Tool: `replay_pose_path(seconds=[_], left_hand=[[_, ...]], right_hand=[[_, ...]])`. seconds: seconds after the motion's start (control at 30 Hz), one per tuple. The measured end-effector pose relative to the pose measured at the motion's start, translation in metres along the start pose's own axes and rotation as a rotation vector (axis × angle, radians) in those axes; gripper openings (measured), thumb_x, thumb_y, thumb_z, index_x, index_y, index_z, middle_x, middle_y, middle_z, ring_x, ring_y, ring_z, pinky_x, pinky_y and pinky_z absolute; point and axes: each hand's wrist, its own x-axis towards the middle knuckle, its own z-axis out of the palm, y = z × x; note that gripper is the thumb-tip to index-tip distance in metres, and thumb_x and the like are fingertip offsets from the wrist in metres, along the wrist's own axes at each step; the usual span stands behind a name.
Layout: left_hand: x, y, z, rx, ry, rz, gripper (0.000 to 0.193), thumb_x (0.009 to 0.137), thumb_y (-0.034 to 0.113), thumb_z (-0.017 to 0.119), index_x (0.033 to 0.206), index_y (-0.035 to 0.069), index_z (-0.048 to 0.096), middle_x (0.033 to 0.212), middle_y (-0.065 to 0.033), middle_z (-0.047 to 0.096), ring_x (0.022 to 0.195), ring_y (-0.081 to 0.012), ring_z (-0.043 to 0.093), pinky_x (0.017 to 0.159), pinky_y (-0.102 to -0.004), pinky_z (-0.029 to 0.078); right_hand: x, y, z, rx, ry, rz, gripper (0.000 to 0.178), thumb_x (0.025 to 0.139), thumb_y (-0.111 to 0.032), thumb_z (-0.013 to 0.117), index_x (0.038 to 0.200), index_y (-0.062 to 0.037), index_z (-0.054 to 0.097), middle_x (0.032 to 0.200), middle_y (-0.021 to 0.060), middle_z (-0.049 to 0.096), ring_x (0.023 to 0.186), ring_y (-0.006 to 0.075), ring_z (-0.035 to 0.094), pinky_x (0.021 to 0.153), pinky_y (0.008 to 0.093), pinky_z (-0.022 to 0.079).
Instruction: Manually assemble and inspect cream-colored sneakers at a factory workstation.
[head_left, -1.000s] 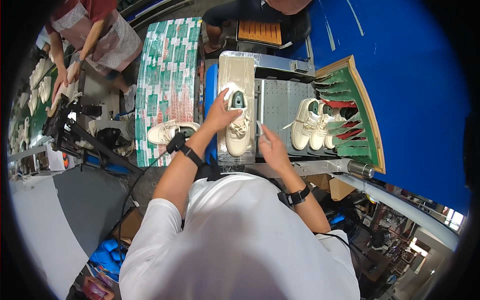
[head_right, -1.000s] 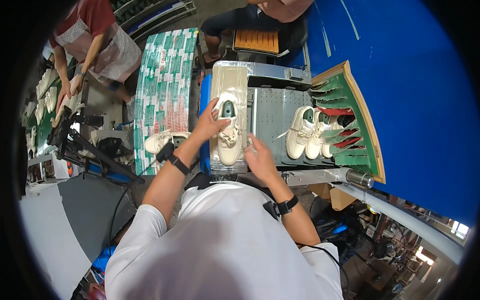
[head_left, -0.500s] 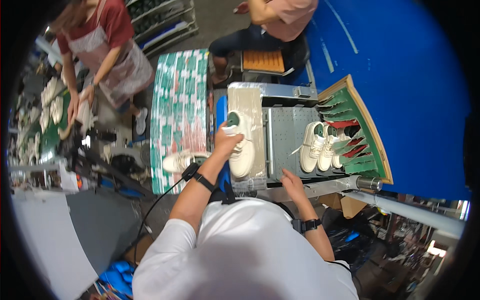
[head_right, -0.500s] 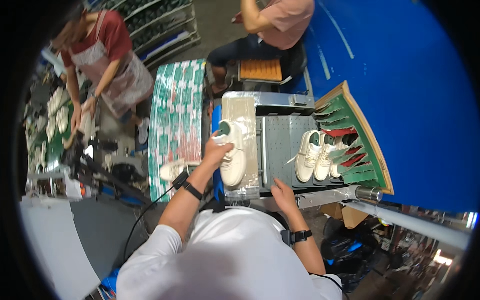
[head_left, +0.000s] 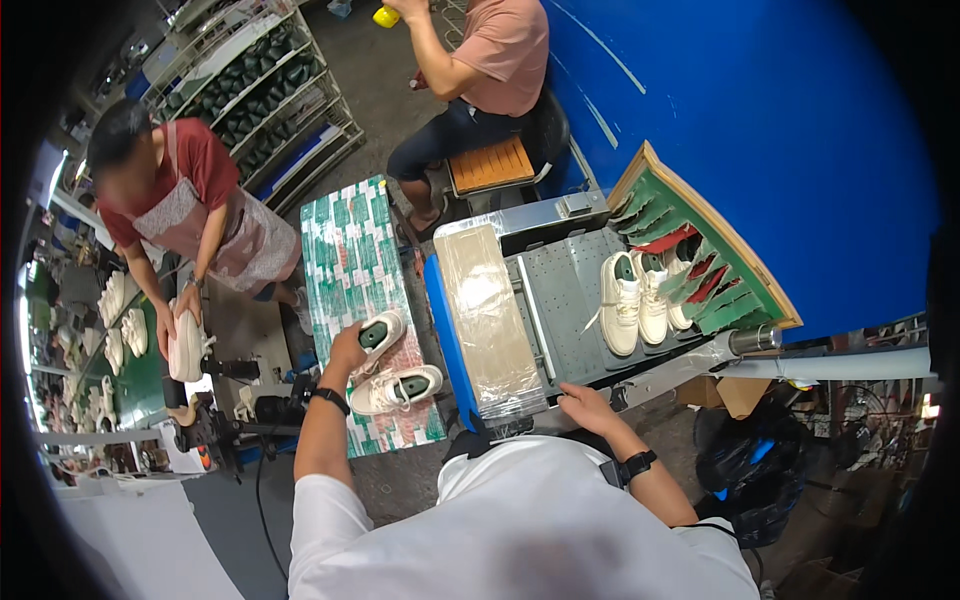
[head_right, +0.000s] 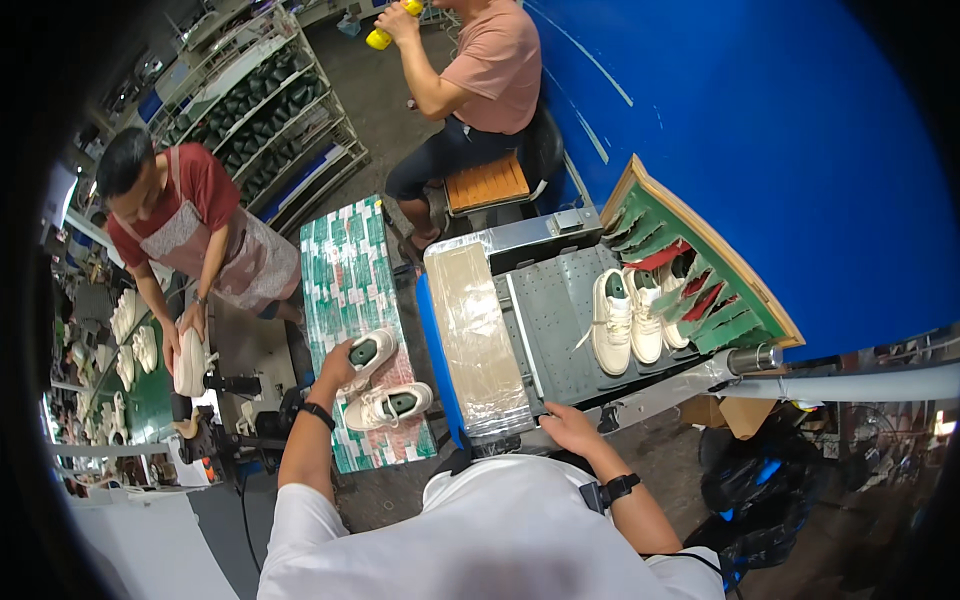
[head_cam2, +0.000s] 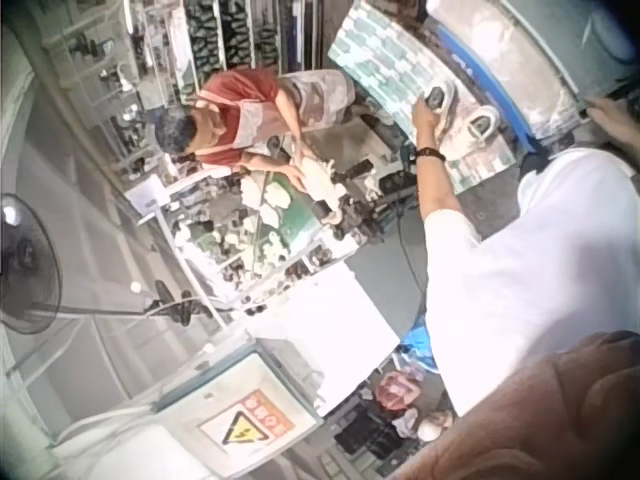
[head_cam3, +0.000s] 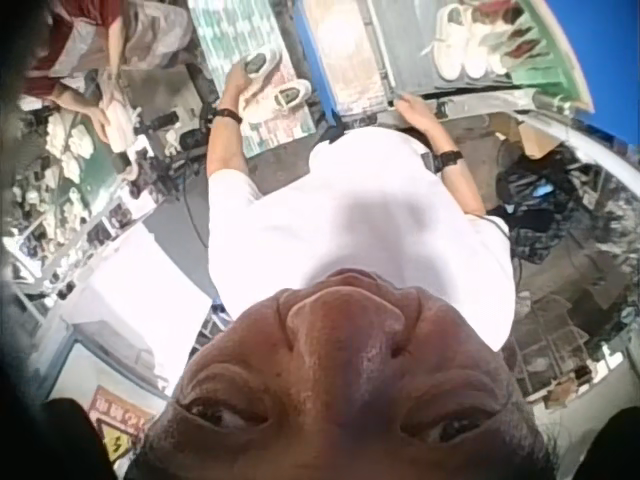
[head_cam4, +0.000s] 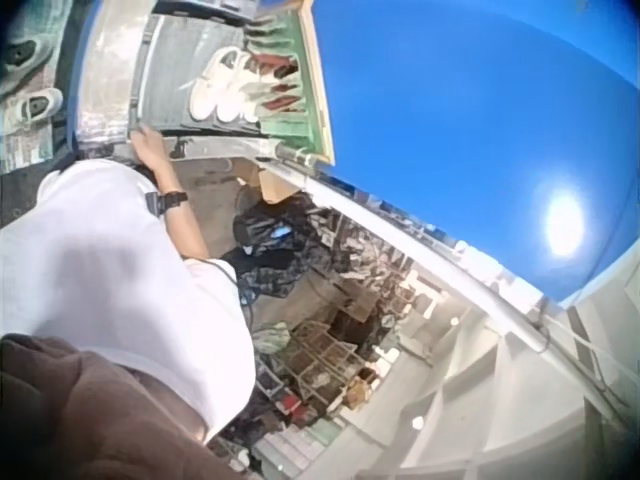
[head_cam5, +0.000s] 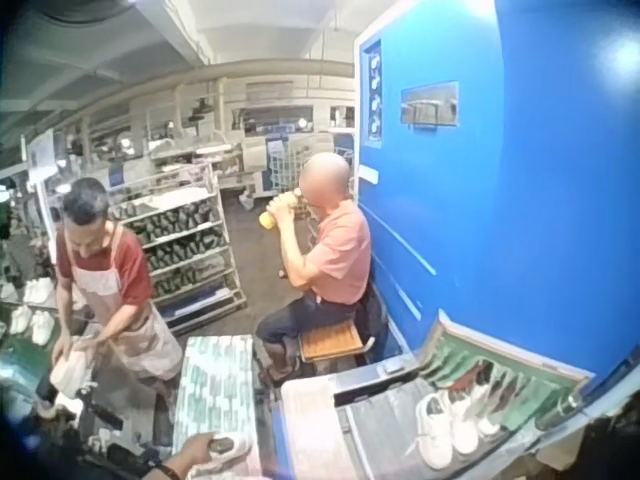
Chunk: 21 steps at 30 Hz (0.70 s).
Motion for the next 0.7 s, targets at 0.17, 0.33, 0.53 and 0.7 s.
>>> replay_pose_path(seconds=[0.17, 0.33, 0.53, 0.7], left_hand=[[0.002, 0.108, 0.003, -0.13, 0.581, -0.001, 0.064, 0.077, 0.004, 0.073, 0.14, -0.002, 0.058, 0.133, -0.0298, 0.064, 0.127, -0.0469, 0.059, 0.111, -0.0502, 0.047], [0.033, 0.337, 0.077, -0.612, 0.133, 0.272, 0.078, 0.083, 0.014, 0.082, 0.152, -0.001, 0.049, 0.149, -0.0281, 0.055, 0.144, -0.0426, 0.049, 0.122, -0.0448, 0.04], [0.086, 0.545, 0.186, -0.988, -0.135, 0.106, 0.096, 0.076, 0.026, 0.093, 0.151, -0.005, 0.042, 0.149, -0.0286, 0.054, 0.141, -0.041, 0.051, 0.12, -0.0456, 0.04], [0.08, 0.631, 0.196, -0.82, 0.162, -0.096, 0.089, 0.069, 0.021, 0.095, 0.141, 0.003, 0.045, 0.129, -0.0211, 0.062, 0.126, -0.0367, 0.06, 0.11, -0.0459, 0.047]], right_hand=[[-0.005, 0.031, -0.005, 0.04, -0.013, -0.016, 0.067, 0.097, -0.039, 0.065, 0.144, 0.0075, 0.059, 0.143, 0.0307, 0.063, 0.135, 0.0391, 0.062, 0.114, 0.0409, 0.047], [-0.02, 0.065, -0.021, 0.098, -0.059, 0.044, 0.062, 0.099, -0.033, 0.062, 0.145, 0.0078, 0.059, 0.144, 0.0269, 0.065, 0.135, 0.0324, 0.063, 0.114, 0.0364, 0.046], [-0.06, 0.096, -0.071, 0.252, -0.064, 0.119, 0.061, 0.098, -0.032, 0.068, 0.145, 0.0062, 0.059, 0.127, 0.0253, 0.073, 0.115, 0.0284, 0.072, 0.102, 0.0368, 0.053], [-0.092, 0.104, -0.113, 0.198, -0.06, 0.333, 0.059, 0.098, -0.031, 0.069, 0.146, 0.0026, 0.06, 0.118, 0.0213, 0.077, 0.11, 0.026, 0.073, 0.098, 0.0364, 0.054]])
